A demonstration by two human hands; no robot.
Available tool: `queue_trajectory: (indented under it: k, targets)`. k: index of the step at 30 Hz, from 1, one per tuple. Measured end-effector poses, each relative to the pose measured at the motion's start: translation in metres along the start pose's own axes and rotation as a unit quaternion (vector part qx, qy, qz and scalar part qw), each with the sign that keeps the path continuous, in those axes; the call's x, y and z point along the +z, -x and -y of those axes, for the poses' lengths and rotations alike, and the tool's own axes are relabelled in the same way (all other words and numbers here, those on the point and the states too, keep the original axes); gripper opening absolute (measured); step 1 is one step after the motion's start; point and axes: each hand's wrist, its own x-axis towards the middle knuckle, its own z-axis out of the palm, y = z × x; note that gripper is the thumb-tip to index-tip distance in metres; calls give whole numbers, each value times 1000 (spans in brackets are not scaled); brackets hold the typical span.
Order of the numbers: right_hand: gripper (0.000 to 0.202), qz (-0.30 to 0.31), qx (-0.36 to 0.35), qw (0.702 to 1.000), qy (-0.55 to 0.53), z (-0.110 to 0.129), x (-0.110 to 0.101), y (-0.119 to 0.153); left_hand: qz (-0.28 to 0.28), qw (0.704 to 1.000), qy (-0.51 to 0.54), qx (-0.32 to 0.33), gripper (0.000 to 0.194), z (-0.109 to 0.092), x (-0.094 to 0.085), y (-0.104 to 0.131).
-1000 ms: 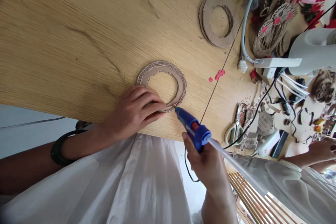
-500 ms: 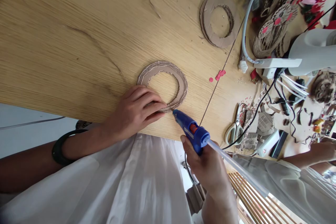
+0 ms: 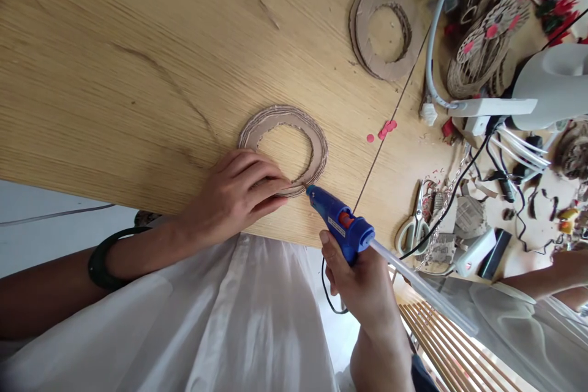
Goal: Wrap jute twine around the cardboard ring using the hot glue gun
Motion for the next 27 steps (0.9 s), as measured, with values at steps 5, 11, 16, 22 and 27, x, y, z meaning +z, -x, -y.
queue_trajectory:
  k: [5,11,16,22,27]
  targets:
    - [39,3,8,1000,12,-1,-1,1,-6,1000,15,5,11,0,1,1]
    - [41,2,10,1000,17,-3,-1,2,-21,999,9,27,8,0,4,1]
    - [41,4,3,1000,6,-5,-1,3,-20,999,9,30,8,0,4,1]
    - [44,9,16,1000,16,-12,-1,4,-26,999,3,30,9,-1,4,1]
    - [44,8,23,1000,13,-12,-1,4,-23,999,1,23,9,-1,4,1]
